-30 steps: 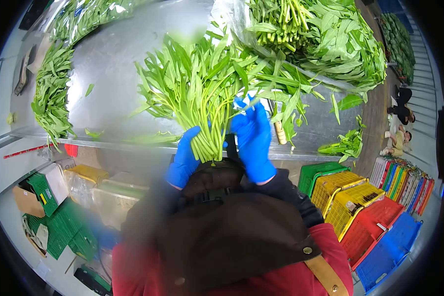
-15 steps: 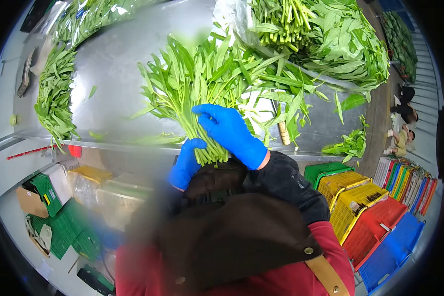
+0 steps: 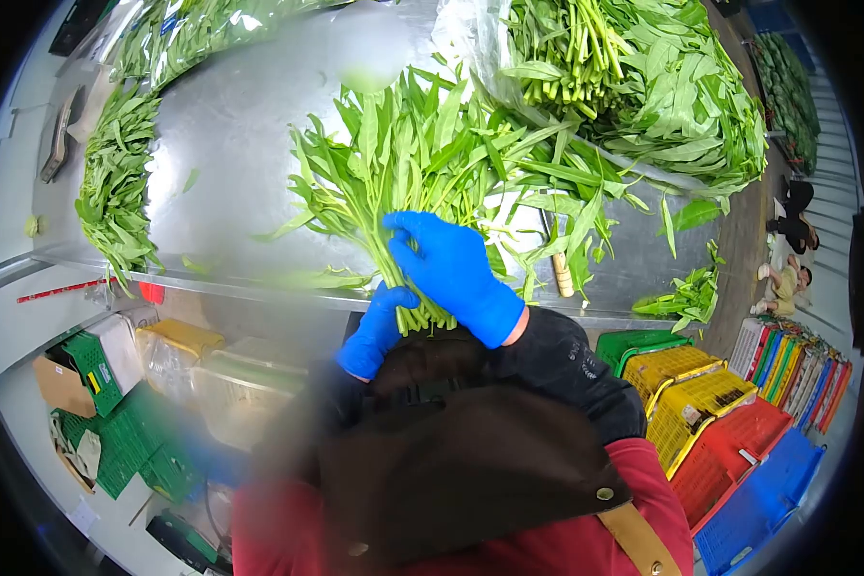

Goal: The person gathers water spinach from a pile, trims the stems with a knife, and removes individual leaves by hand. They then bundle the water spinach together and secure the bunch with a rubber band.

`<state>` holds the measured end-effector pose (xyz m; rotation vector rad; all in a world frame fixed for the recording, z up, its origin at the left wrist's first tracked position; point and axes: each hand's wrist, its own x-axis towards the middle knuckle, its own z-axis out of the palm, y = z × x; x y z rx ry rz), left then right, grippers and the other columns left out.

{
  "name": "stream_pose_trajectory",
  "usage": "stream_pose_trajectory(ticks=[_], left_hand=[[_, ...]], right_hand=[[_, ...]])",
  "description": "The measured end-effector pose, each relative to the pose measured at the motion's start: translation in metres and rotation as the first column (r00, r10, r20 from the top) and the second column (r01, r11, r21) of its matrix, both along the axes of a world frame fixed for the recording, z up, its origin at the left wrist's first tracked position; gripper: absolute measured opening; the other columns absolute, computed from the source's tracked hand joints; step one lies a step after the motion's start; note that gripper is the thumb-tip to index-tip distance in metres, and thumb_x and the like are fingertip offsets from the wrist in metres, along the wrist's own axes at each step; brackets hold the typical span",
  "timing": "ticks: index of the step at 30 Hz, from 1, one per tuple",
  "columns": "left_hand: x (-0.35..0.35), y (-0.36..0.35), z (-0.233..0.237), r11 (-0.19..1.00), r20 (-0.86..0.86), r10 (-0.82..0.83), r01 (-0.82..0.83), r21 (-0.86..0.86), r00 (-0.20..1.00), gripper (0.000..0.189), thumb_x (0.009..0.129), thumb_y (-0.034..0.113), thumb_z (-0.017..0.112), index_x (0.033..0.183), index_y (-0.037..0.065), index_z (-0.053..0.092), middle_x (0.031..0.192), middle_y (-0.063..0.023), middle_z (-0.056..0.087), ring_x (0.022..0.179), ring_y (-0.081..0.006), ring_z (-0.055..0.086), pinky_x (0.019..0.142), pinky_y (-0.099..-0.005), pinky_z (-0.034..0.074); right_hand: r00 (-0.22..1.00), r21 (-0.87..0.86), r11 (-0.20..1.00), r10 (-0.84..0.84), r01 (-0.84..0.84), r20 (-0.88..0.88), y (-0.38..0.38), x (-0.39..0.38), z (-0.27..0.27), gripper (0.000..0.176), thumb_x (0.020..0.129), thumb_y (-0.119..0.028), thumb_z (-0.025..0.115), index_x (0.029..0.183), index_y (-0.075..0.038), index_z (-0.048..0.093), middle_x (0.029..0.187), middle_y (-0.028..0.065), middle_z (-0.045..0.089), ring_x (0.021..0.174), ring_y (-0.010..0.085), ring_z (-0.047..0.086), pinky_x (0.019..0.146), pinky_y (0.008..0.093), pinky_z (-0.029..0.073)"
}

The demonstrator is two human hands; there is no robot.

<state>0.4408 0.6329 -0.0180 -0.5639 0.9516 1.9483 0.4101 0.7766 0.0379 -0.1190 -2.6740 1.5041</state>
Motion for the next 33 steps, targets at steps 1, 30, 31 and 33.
stream_pose_trajectory(ticks=[1,30,31,33], left_hand=[[0.002,0.000,-0.007,1.000,-0.050,-0.030,0.029,-0.009,0.998,0.064,0.060,0.005,0.053,0.124,0.000,0.045,0.109,-0.0102,0.058,0.097,-0.0229,0.057,0.086,-0.0326,0.046],[0.005,0.003,0.000,0.998,-0.148,0.000,0.010,0.068,0.989,0.064,0.060,0.004,0.053,0.122,-0.006,0.044,0.108,-0.0175,0.060,0.093,-0.0289,0.062,0.085,-0.0380,0.050],[0.004,0.003,0.005,0.998,-0.145,-0.006,0.016,0.068,0.989,0.064,0.059,0.004,0.053,0.123,-0.006,0.044,0.108,-0.0175,0.060,0.093,-0.0291,0.062,0.085,-0.0382,0.050],[0.003,0.004,0.007,0.998,-0.146,-0.014,0.024,0.065,0.989,0.065,0.059,0.003,0.053,0.123,-0.006,0.044,0.108,-0.0167,0.060,0.095,-0.0283,0.062,0.085,-0.0377,0.049]], right_hand=[[1.000,0.037,0.999,0.008,-0.008,0.005,0.003,-0.006,0.002,0.021,0.080,-0.019,0.061,0.099,-0.014,0.065,0.086,0.0085,0.065,0.069,0.0267,0.063,0.061,0.0358,0.050],[0.493,0.450,0.475,0.866,-0.757,-0.084,0.026,-0.127,-0.069,0.018,0.081,-0.026,0.051,0.085,-0.009,0.056,0.076,0.0147,0.060,0.069,0.0358,0.060,0.060,0.0446,0.049],[0.478,0.421,0.476,0.872,-0.773,-0.108,0.027,-0.127,-0.071,0.018,0.081,-0.026,0.051,0.085,-0.009,0.056,0.077,0.0146,0.060,0.069,0.0358,0.060,0.060,0.0445,0.049],[0.446,0.485,0.470,0.878,-0.738,-0.173,0.027,-0.128,-0.074,0.016,0.080,-0.024,0.052,0.085,-0.010,0.057,0.081,0.0136,0.061,0.070,0.0349,0.060,0.059,0.0438,0.049]])
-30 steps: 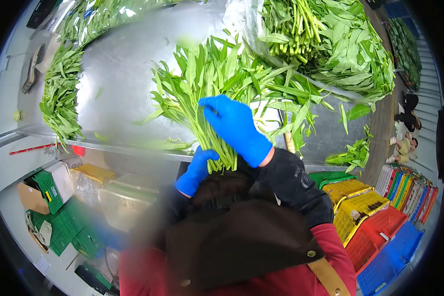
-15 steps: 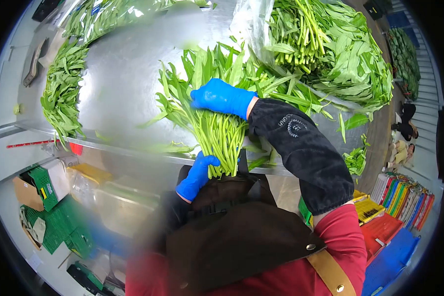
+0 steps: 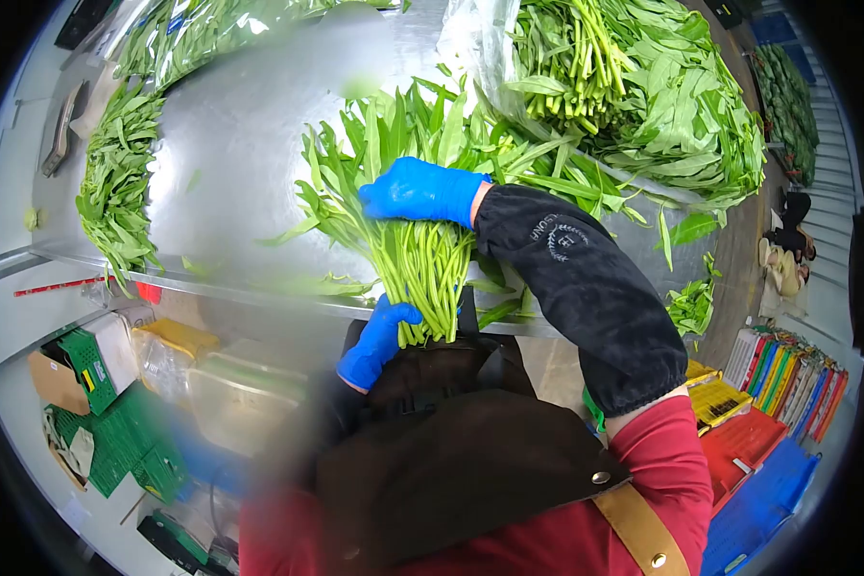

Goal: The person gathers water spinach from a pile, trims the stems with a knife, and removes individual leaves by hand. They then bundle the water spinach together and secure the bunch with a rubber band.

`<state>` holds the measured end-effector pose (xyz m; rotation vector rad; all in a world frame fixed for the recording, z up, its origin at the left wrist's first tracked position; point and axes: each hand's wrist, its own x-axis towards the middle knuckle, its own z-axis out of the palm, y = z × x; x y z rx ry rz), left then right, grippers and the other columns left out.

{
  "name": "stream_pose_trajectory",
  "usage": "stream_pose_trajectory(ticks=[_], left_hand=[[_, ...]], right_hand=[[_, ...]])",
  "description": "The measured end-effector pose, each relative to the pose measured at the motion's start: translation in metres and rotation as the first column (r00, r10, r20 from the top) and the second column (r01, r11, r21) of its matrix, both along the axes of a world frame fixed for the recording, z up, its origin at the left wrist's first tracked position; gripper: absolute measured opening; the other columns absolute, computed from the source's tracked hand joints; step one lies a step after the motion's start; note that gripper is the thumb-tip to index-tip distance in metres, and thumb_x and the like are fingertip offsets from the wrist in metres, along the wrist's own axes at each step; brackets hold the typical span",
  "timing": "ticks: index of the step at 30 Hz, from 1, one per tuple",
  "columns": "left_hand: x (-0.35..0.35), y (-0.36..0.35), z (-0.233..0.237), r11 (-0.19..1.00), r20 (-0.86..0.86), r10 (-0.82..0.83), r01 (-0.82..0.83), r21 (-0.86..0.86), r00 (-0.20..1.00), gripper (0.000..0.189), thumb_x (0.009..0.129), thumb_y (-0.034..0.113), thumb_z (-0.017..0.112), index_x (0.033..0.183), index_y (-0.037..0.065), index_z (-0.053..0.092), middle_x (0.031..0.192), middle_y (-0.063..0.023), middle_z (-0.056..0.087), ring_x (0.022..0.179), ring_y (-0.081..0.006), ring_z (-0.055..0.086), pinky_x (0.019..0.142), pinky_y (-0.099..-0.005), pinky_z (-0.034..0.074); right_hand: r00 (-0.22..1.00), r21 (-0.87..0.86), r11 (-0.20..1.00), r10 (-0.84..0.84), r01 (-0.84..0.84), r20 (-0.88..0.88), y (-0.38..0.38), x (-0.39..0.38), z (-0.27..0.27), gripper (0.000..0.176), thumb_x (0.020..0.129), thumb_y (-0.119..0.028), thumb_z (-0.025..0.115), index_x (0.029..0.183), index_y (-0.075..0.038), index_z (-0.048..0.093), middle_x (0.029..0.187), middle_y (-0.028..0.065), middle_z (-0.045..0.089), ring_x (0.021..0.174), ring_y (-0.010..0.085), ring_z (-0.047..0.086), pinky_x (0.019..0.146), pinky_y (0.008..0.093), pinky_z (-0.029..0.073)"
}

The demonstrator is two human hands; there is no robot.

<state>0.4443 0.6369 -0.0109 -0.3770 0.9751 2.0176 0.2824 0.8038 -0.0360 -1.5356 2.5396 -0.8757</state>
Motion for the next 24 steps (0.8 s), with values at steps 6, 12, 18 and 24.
stream_pose_trajectory(ticks=[6,12,18,24], left_hand=[[0.001,-0.003,-0.004,0.999,0.020,-0.031,0.031,-0.021,0.999,0.070,0.058,0.004,0.058,0.126,-0.001,0.044,0.114,-0.0114,0.058,0.102,-0.0248,0.057,0.090,-0.0357,0.046],[0.004,-0.001,-0.004,0.998,0.011,-0.022,0.022,-0.051,1.000,0.066,0.058,0.003,0.055,0.124,-0.003,0.046,0.111,-0.0129,0.059,0.098,-0.0254,0.059,0.088,-0.0354,0.047],[0.008,-0.006,-0.013,0.997,0.035,-0.005,0.008,-0.076,0.999,0.064,0.059,0.002,0.054,0.122,-0.003,0.047,0.110,-0.0123,0.060,0.098,-0.0245,0.059,0.088,-0.0342,0.046],[0.010,-0.008,-0.016,0.999,0.047,0.024,-0.021,-0.047,0.999,0.064,0.059,0.002,0.055,0.122,-0.003,0.047,0.111,-0.0120,0.059,0.098,-0.0242,0.059,0.087,-0.0338,0.047]], right_hand=[[0.994,-0.003,0.998,-0.063,0.063,-0.092,0.003,0.010,0.004,0.010,0.078,-0.016,0.056,0.086,-0.012,0.059,0.089,0.0097,0.062,0.069,0.0323,0.061,0.060,0.0419,0.050],[1.000,-0.101,0.994,-0.031,0.030,0.000,0.000,0.010,-0.013,0.012,0.079,-0.022,0.055,0.084,-0.011,0.058,0.082,0.0122,0.061,0.070,0.0335,0.060,0.060,0.0423,0.049],[0.996,0.031,0.999,-0.022,0.020,0.081,-0.004,0.008,-0.006,0.017,0.080,-0.025,0.052,0.083,-0.010,0.057,0.075,0.0152,0.060,0.070,0.0358,0.058,0.061,0.0434,0.046],[0.989,-0.014,0.997,-0.071,0.073,0.128,-0.004,0.010,-0.011,0.014,0.080,-0.024,0.052,0.081,-0.012,0.059,0.075,0.0138,0.060,0.070,0.0347,0.059,0.062,0.0430,0.047]])
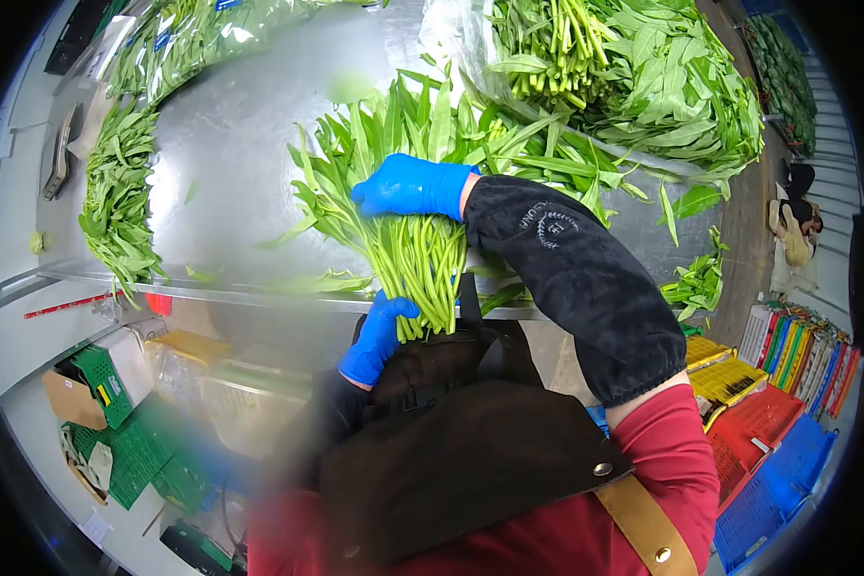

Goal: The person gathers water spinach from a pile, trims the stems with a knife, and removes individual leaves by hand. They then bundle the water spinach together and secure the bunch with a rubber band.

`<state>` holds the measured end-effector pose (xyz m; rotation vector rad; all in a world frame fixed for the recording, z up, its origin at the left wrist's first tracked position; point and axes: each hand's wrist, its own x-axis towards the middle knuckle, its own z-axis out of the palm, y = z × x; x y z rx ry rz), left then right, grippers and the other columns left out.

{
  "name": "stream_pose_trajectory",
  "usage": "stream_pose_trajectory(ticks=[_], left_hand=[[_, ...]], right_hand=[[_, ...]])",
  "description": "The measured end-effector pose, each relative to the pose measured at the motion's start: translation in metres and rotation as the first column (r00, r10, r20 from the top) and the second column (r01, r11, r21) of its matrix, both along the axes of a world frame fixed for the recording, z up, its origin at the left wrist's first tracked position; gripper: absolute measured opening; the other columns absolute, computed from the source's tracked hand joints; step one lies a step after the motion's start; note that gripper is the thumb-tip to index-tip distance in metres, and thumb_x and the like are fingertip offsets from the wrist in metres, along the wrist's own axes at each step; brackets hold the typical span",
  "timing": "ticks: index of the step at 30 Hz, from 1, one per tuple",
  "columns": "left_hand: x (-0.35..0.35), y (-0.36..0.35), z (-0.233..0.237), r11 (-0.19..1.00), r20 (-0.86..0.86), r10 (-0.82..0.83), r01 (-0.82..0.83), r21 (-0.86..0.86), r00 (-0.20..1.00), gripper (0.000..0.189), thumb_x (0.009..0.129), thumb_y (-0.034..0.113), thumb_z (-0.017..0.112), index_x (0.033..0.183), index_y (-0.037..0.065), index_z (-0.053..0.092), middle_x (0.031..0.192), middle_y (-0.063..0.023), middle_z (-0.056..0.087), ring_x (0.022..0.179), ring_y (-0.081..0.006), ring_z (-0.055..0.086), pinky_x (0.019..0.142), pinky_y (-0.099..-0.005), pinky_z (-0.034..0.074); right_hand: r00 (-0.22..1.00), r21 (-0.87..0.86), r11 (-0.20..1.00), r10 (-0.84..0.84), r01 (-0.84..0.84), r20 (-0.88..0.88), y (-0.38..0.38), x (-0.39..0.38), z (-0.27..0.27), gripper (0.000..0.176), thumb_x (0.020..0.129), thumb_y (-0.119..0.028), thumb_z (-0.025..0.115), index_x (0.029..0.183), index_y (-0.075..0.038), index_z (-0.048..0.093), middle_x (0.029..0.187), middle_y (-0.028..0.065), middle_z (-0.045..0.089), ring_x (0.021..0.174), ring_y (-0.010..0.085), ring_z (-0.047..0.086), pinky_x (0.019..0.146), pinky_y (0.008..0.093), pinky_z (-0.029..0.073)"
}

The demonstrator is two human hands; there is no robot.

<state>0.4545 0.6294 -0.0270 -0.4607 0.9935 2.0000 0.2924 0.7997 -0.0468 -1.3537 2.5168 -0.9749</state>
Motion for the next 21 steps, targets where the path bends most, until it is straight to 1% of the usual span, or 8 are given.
stream_pose_trajectory(ticks=[4,7,10,13,14,17,19,21], left_hand=[[0.001,-0.001,-0.003,1.000,-0.006,0.007,-0.006,0.011,1.000,0.065,0.058,0.003,0.055,0.122,-0.003,0.047,0.111,-0.0120,0.059,0.097,-0.0238,0.059,0.087,-0.0337,0.047],[-0.003,0.002,0.008,1.000,-0.013,-0.003,0.003,0.022,1.000,0.065,0.058,0.003,0.054,0.122,-0.003,0.047,0.110,-0.0120,0.060,0.096,-0.0239,0.060,0.086,-0.0335,0.047],[-0.001,0.000,0.000,0.999,-0.058,-0.038,0.038,-0.015,0.998,0.065,0.058,0.004,0.054,0.122,-0.004,0.047,0.109,-0.0125,0.060,0.096,-0.0245,0.060,0.086,-0.0333,0.047],[-0.003,0.005,0.008,0.999,-0.060,-0.049,0.048,-0.015,0.997,0.065,0.058,0.004,0.054,0.122,-0.004,0.048,0.109,-0.0132,0.060,0.097,-0.0247,0.060,0.087,-0.0331,0.047],[-0.005,0.006,0.009,0.999,-0.050,-0.054,0.053,-0.011,0.997,0.065,0.058,0.005,0.054,0.122,-0.004,0.048,0.110,-0.0134,0.060,0.097,-0.0246,0.060,0.087,-0.0331,0.047],[-0.005,0.004,0.010,0.998,-0.037,-0.055,0.055,-0.012,0.998,0.066,0.058,0.005,0.054,0.123,-0.004,0.047,0.110,-0.0141,0.060,0.097,-0.0249,0.060,0.087,-0.0337,0.047],[-0.003,0.000,0.003,0.998,-0.056,-0.051,0.048,-0.042,0.997,0.066,0.058,0.005,0.053,0.123,-0.004,0.047,0.110,-0.0145,0.060,0.098,-0.0258,0.060,0.088,-0.0344,0.047],[-0.003,0.000,0.001,0.999,-0.038,-0.042,0.042,-0.001,0.998,0.067,0.058,0.005,0.052,0.124,-0.004,0.046,0.111,-0.0156,0.059,0.099,-0.0276,0.059,0.089,-0.0360,0.047]], right_hand=[[0.995,-0.144,0.986,-0.090,0.082,-0.051,0.005,0.006,0.001,0.011,0.080,-0.019,0.055,0.085,-0.014,0.063,0.080,0.0111,0.062,0.071,0.0308,0.061,0.064,0.0401,0.048],[0.981,-0.265,0.945,-0.190,0.193,0.035,0.009,0.014,-0.004,0.019,0.084,-0.015,0.055,0.101,-0.016,0.063,0.101,0.0038,0.064,0.076,0.0257,0.063,0.067,0.0342,0.051],[0.885,-0.425,0.780,-0.362,0.459,0.292,0.009,0.025,-0.006,0.014,0.085,-0.015,0.056,0.096,-0.013,0.064,0.085,0.0074,0.065,0.069,0.0204,0.063,0.063,0.0319,0.050],[0.676,-0.231,0.719,-0.422,0.655,0.604,0.020,0.030,0.030,0.015,0.087,-0.014,0.054,0.099,-0.011,0.063,0.082,0.0076,0.064,0.067,0.0173,0.062,0.060,0.0294,0.049],[0.653,-0.242,0.675,-0.458,0.697,0.604,0.024,0.033,0.048,0.018,0.088,-0.014,0.053,0.103,-0.011,0.062,0.082,0.0082,0.064,0.068,0.0177,0.062,0.059,0.0288,0.048],[0.640,-0.567,0.327,-0.549,0.756,0.537,0.049,0.053,0.084,0.019,0.088,-0.012,0.053,0.105,-0.011,0.062,0.087,0.0079,0.064,0.067,0.0176,0.061,0.058,0.0295,0.048],[0.445,-0.573,0.330,-0.893,0.751,0.069,0.087,0.073,0.091,0.022,0.085,-0.012,0.056,0.106,-0.012,0.062,0.097,0.0077,0.063,0.069,0.0200,0.062,0.062,0.0300,0.049],[0.285,-0.258,0.259,-0.956,0.931,0.067,0.099,0.097,0.089,0.024,0.083,-0.012,0.059,0.107,-0.013,0.062,0.098,0.0084,0.063,0.071,0.0220,0.063,0.063,0.0312,0.049]])
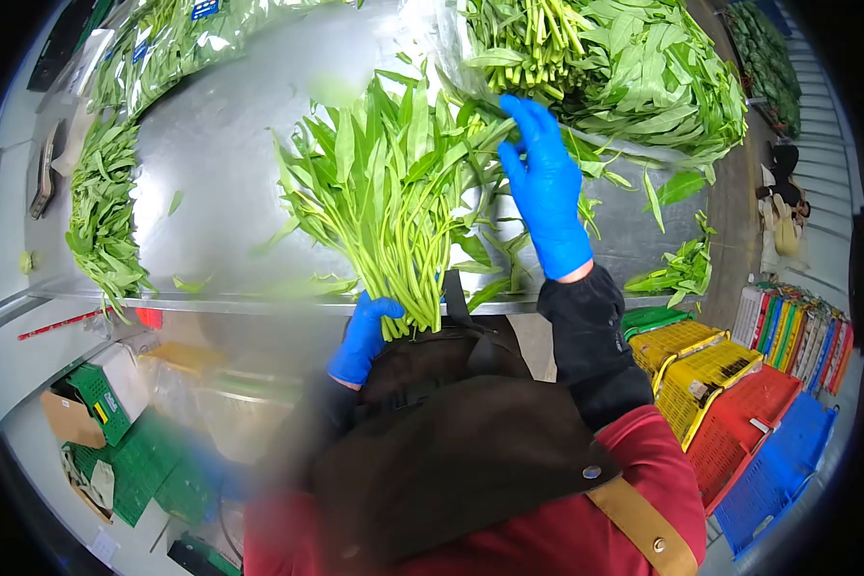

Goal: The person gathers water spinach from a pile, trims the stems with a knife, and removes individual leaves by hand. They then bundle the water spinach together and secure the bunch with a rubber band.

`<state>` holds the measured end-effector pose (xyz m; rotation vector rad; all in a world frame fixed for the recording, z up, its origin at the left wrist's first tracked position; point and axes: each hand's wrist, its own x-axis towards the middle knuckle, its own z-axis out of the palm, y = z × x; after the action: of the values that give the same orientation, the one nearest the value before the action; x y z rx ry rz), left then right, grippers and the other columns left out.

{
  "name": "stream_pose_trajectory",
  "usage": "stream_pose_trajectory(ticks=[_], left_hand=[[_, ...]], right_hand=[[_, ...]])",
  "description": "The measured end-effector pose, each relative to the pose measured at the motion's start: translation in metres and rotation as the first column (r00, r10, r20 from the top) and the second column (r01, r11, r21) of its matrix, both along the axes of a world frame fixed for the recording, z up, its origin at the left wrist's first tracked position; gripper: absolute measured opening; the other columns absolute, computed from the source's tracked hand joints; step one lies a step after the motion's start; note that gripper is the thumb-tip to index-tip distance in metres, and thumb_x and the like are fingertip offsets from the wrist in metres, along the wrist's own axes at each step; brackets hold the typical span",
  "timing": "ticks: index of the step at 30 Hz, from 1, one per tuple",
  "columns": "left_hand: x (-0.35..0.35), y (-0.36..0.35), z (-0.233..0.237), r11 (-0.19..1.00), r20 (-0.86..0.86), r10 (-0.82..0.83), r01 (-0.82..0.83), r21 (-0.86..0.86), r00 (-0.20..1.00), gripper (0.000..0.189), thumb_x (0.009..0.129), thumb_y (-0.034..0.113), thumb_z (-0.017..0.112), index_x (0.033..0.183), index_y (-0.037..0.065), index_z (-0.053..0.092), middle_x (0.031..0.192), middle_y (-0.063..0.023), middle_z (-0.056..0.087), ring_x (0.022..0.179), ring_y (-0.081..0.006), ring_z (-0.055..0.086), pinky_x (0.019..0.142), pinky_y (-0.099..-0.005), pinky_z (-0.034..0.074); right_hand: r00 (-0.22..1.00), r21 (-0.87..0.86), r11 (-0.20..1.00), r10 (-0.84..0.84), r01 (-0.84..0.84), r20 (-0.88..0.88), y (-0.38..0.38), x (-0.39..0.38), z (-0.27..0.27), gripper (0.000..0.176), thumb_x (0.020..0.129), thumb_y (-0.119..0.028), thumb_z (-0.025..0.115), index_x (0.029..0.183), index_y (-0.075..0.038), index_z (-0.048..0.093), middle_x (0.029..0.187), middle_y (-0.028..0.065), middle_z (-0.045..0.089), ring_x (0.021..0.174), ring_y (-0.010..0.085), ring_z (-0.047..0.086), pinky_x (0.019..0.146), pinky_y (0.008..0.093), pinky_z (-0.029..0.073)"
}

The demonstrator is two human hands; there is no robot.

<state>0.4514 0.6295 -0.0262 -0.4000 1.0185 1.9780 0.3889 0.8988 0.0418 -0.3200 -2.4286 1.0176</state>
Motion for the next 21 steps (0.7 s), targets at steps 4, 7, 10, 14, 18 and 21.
stream_pose_trajectory(ticks=[4,7,10,14,18,21], left_hand=[[-0.005,0.004,0.012,0.999,0.050,-0.010,0.008,0.044,0.999,0.070,0.057,0.004,0.054,0.126,-0.003,0.044,0.112,-0.0165,0.058,0.099,-0.0292,0.059,0.090,-0.0377,0.047],[-0.009,0.006,0.014,0.999,0.095,-0.017,0.014,0.031,0.995,0.072,0.056,0.004,0.056,0.127,-0.002,0.042,0.111,-0.0163,0.058,0.098,-0.0295,0.059,0.089,-0.0382,0.048],[-0.010,0.007,0.015,0.999,0.120,-0.033,0.035,-0.013,0.992,0.074,0.055,0.003,0.057,0.127,-0.002,0.042,0.109,-0.0159,0.058,0.096,-0.0293,0.060,0.087,-0.0383,0.049],[-0.011,0.010,0.023,0.999,0.095,-0.036,0.038,-0.017,0.995,0.075,0.054,0.004,0.056,0.128,-0.002,0.040,0.110,-0.0161,0.058,0.096,-0.0291,0.060,0.086,-0.0388,0.049],[-0.011,0.005,0.019,1.000,0.125,0.012,-0.011,-0.003,0.992,0.075,0.055,0.005,0.055,0.128,-0.002,0.040,0.113,-0.0180,0.056,0.098,-0.0309,0.059,0.089,-0.0404,0.048],[-0.015,0.016,0.037,0.993,0.131,0.020,-0.035,0.111,0.991,0.073,0.059,0.009,0.053,0.129,-0.004,0.038,0.117,-0.0210,0.054,0.100,-0.0341,0.058,0.091,-0.0438,0.047]], right_hand=[[0.941,-0.284,0.954,0.177,-0.092,0.287,-0.035,0.037,-0.024,0.020,0.080,-0.023,0.060,0.098,-0.017,0.067,0.087,0.0101,0.065,0.074,0.0260,0.063,0.066,0.0365,0.050],[0.882,-0.284,0.935,0.308,-0.212,0.357,-0.072,0.040,-0.019,0.020,0.081,-0.029,0.057,0.091,-0.015,0.067,0.077,0.0106,0.064,0.071,0.0309,0.062,0.063,0.0392,0.049],[0.820,-0.250,0.927,0.367,-0.280,0.439,-0.092,0.051,-0.016,0.036,0.078,-0.032,0.062,0.110,-0.014,0.062,0.074,0.0097,0.065,0.067,0.0269,0.064,0.059,0.0357,0.049],[0.788,-0.288,0.923,0.370,-0.254,0.492,-0.093,0.054,-0.021,0.045,0.078,-0.029,0.062,0.119,-0.012,0.055,0.069,0.0088,0.062,0.061,0.0245,0.061,0.057,0.0345,0.048],[0.880,-0.582,0.806,0.349,-0.107,0.323,-0.088,0.059,-0.013,0.043,0.080,-0.021,0.063,0.119,-0.009,0.054,0.073,0.0048,0.060,0.058,0.0141,0.056,0.055,0.0273,0.046],[0.964,-0.680,0.729,0.113,0.083,0.240,-0.076,0.075,-0.024,0.039,0.082,-0.018,0.063,0.118,-0.007,0.054,0.082,0.0027,0.059,0.060,0.0082,0.052,0.055,0.0229,0.045]])
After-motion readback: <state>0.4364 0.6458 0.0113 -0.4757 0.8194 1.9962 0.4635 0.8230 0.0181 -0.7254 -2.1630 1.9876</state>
